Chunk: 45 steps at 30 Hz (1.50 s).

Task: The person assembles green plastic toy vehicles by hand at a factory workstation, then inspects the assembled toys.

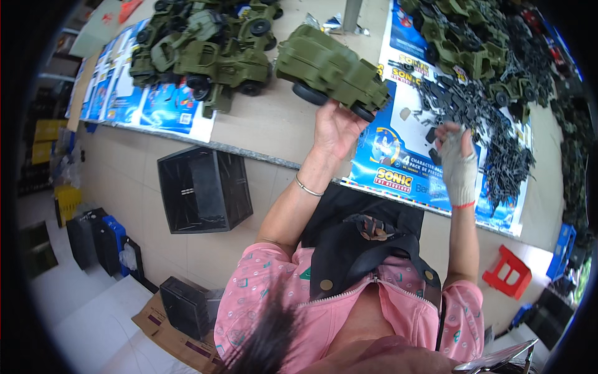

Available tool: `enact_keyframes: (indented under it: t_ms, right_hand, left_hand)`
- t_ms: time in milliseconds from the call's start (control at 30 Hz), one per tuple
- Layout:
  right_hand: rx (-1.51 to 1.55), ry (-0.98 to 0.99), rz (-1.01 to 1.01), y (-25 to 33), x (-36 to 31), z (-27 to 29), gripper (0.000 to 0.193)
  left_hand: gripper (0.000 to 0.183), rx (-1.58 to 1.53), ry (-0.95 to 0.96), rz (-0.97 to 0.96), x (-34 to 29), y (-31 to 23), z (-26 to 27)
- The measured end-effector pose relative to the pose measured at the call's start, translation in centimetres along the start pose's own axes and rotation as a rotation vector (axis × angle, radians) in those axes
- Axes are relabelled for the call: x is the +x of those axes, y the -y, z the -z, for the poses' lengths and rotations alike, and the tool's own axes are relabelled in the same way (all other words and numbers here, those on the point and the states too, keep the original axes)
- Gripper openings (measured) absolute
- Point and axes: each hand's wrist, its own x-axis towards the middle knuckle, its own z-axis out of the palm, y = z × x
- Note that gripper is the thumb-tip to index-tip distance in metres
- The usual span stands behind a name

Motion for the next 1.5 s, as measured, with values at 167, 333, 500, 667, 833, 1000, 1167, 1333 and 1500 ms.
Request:
enact_keyframes:
  t_ms: [167, 333, 500, 667, 833, 1000, 1167, 1333, 1500]
  right_hand:
    - [-0.052, 0.042, 0.045, -3.8, -1.7, 0.8, 0.051]
    - [-0.934, 0.162, 0.378, -2.3, -3.6, -1.8, 0.025]
    - [-1.3, 0.331, 0.584, -2.9, -5.7, -5.2, 0.022]
    - [-1.49, 0.412, 0.558, -2.8, -6.6, -6.4, 0.037]
    - [-1.497, 0.42, 0.611, -3.4, -6.6, -6.6, 0.033]
    - [-1.53, 0.376, 0.646, -3.7, -7.1, -7.1, 0.029]
    - [-1.521, 0.375, 0.685, -4.1, -6.4, -7.5, 0.026]
    - [-1.509, 0.344, 0.676, -4.6, -6.3, -7.5, 0.022]
    - [-1.493, 0.364, 0.71, -4.9, -5.9, -7.0, 0.023]
  left_hand:
    - [0.052, -0.028, -0.052, -0.067, -1.6, -0.8, 0.4]
    - [0.056, -0.079, -0.101, -0.132, -4.6, -2.9, -0.2]
    - [0.051, 0.201, -0.243, -0.837, -13.7, -11.9, 1.6]
    - [0.052, 0.209, -0.705, -1.198, -21.5, -21.2, 8.9]
    - [0.066, 0.013, -1.04, -1.338, -25.1, -27.4, 16.5]
    - [0.076, 0.213, -1.237, -1.422, -22.4, -34.3, 19.0]
    - [0.084, 0.186, -1.224, -1.414, -18.7, -37.6, 21.2]
    - [0.091, 0.147, -1.153, -1.33, -14.5, -40.7, 21.3]
    - [0.083, 0.221, -1.366, -1.402, -11.3, -48.1, 22.9]
